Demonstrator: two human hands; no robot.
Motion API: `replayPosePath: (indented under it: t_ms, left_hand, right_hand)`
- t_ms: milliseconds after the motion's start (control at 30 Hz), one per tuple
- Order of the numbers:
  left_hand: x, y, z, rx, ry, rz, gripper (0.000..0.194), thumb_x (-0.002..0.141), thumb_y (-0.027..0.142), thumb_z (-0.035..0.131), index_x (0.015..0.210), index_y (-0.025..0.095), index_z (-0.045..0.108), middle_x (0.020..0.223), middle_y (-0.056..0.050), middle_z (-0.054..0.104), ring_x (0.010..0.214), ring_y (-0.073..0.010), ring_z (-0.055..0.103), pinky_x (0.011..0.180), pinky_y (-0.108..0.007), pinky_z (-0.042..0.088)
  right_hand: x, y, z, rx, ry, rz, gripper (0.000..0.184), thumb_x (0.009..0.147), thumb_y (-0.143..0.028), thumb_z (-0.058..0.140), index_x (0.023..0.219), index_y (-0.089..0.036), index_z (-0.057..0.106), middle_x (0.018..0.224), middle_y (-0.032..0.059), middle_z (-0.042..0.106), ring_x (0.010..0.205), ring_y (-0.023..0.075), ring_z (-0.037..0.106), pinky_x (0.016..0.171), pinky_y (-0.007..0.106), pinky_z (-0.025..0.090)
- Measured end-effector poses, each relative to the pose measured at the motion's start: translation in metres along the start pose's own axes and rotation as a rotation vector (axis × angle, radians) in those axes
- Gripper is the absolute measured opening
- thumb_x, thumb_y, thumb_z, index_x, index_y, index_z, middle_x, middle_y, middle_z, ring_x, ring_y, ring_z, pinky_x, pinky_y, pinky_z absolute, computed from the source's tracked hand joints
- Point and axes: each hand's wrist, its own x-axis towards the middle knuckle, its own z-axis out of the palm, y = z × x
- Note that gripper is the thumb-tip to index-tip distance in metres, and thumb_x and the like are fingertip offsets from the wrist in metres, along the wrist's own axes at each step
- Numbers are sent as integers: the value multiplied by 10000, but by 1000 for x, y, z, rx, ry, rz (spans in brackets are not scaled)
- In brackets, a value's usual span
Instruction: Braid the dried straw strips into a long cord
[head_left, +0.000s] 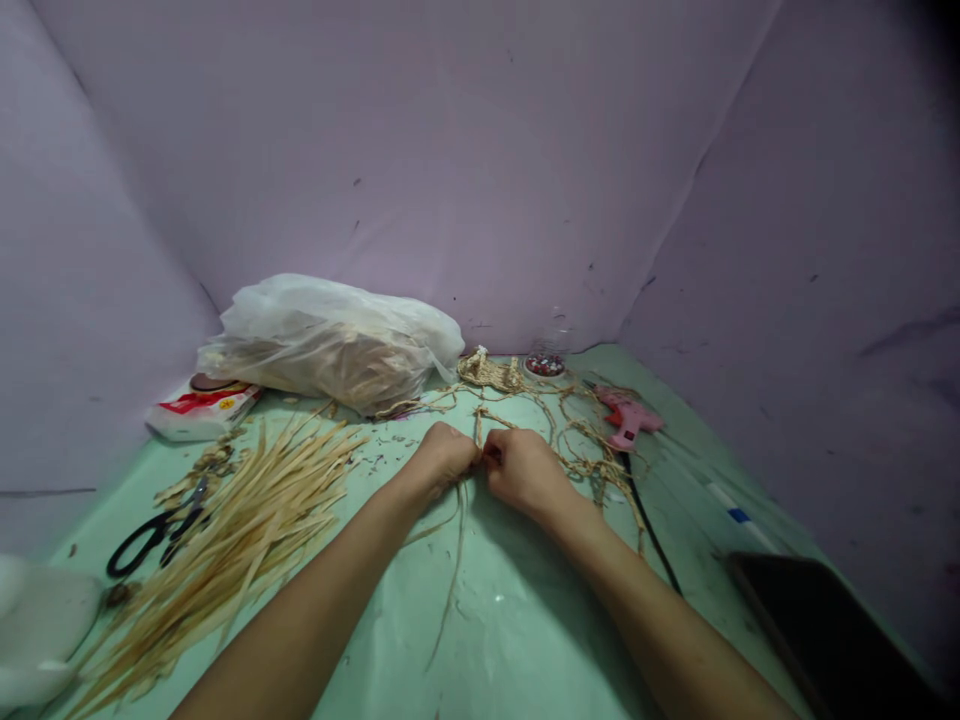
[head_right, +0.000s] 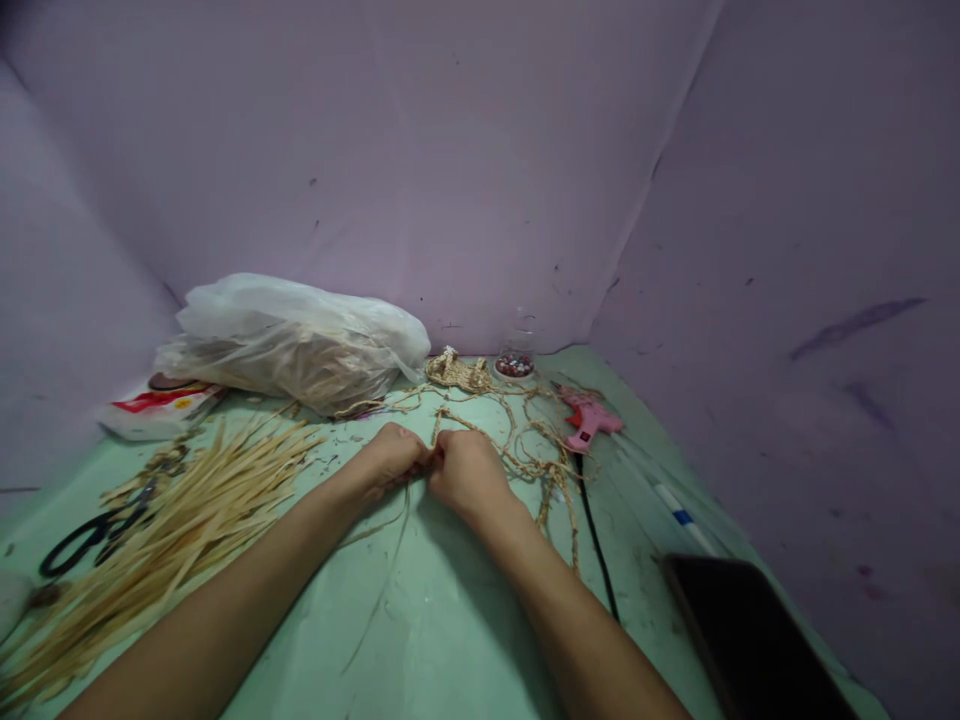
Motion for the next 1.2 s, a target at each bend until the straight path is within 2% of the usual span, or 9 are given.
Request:
replayPosePath:
  t_ms: [200,333,433,567,667,767,833,1033,1200]
  left_hand:
    - [-6,6,2,-138,6,-138,157,494,80,481,422,155,364,307,57,298,290,-39,256,321,-180,152]
    - [-5,6,-1,-210,-91,-224,140,497,97,467,423,152,361,309,48,326,273,-32,254,312,-168,142]
    - [-2,4,-5,-201,-176,-209,132,504,96,471,434,145,370,327,51,335,273,-19,232,310,-161,118]
    - [0,1,-8,-159,-182,-135,168,500,86,494,447,157,352,314,70,290,270,-22,215,312,-169,101]
    - [3,-1,-12,-167,-236,-120,147,514,117,531,479,152,392,328,75,291,280,-22,212,320,-172,83]
    - [7,-3,-17,-186,-325,-120,111,528,153,559,529,138,449,362,80,304,294,-14,197,330,-170,64]
    - [8,-4,-21,-186,-374,-118,141,525,167,574,526,144,435,376,82,303,301,-11,192,335,-170,54]
    - [7,-5,-24,-178,-399,-73,136,516,160,534,491,157,400,367,83,277,304,-18,186,337,-173,53]
    - [3,-1,-20,-22,-298,-51,30,504,150,510,490,140,486,348,65,318,299,-36,236,328,-179,119]
  right_hand:
    - [-6,-15,-9,-113,-22,99,182,645,-212,520,709,-151,680,707,142,662,629,206,575,518,263,301]
    - [-10,-24,-11,-135,-57,96,213,680,-245,510,727,-134,686,728,162,660,644,213,581,535,269,317]
    - [-13,-27,-10,-159,-75,39,223,712,-224,486,744,-131,686,735,167,656,665,213,584,557,269,324]
    - [-12,-23,-18,-153,-106,-16,185,681,-189,506,700,-146,684,678,145,644,617,209,567,526,270,298]
    - [-5,-8,-32,28,-78,61,145,649,-258,558,620,-163,664,543,80,592,521,170,517,483,255,265]
    - [7,11,-37,308,61,217,166,677,-255,533,591,-151,629,490,36,551,471,124,470,455,229,263]
    - [13,18,-30,524,15,296,134,662,-215,540,573,-139,604,500,25,558,465,109,467,438,210,286]
    - [14,5,-2,1015,-365,467,92,667,-152,529,588,-126,569,484,14,546,429,81,475,430,186,373]
    - [13,7,6,978,-287,401,86,610,-151,564,532,-120,548,403,-38,465,330,25,290,320,163,197]
